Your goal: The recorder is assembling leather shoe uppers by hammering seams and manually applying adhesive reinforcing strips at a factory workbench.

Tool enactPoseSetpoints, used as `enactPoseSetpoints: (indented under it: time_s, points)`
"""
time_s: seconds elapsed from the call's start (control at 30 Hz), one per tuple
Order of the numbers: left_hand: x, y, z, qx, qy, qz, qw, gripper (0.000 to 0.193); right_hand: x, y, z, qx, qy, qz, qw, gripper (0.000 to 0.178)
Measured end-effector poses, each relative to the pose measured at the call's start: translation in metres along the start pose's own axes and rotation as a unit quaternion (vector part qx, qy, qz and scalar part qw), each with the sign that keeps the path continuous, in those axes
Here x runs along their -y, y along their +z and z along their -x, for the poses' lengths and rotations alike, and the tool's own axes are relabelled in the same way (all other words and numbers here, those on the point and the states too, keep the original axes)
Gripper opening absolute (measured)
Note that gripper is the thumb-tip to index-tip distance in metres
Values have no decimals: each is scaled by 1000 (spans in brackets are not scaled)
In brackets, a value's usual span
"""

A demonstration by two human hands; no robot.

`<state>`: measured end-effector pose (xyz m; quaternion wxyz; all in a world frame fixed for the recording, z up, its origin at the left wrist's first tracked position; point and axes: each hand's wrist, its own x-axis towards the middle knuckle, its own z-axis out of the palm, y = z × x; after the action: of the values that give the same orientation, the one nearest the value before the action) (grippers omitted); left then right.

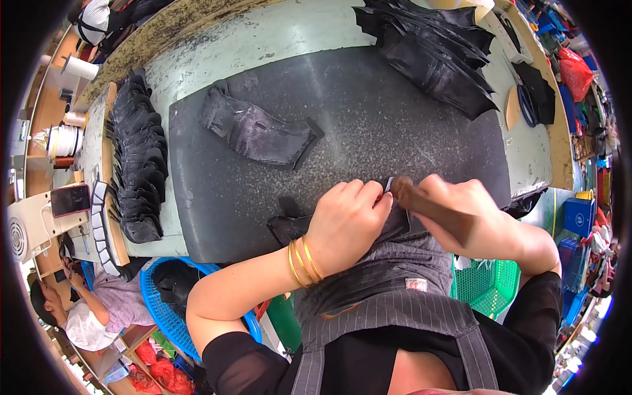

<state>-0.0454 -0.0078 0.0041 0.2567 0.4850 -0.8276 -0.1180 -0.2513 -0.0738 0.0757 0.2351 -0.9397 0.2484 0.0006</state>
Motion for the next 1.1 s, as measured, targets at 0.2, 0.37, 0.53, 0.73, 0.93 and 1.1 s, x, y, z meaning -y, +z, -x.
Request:
enactPoseSetpoints:
  time_s: [0.2,0.37,0.53,0.73,0.93,1.1]
  points:
    - [7,-12,11,8,-62,113,992,14,-1,3,-2,-18,2,-42,999,36]
    - [4,-11,10,24,-28,29,999,13,10,1,-3,-8,-8,-44,999,33]
    - [4,-10,14,1,-56,76,996,18,9,3,-5,-1,-32,19,999,31]
    - [10,-11,18,29,-176,220,959,18,0,8,1,-38,10,-80,996,31]
    - [6,-12,21,-31,-48,78,995,10,29,-39,-18,-28,-95,12,995,41]
    - [6,-13,20,9,-48,40,998,15,12,2,-19,172,-10,88,981,37]
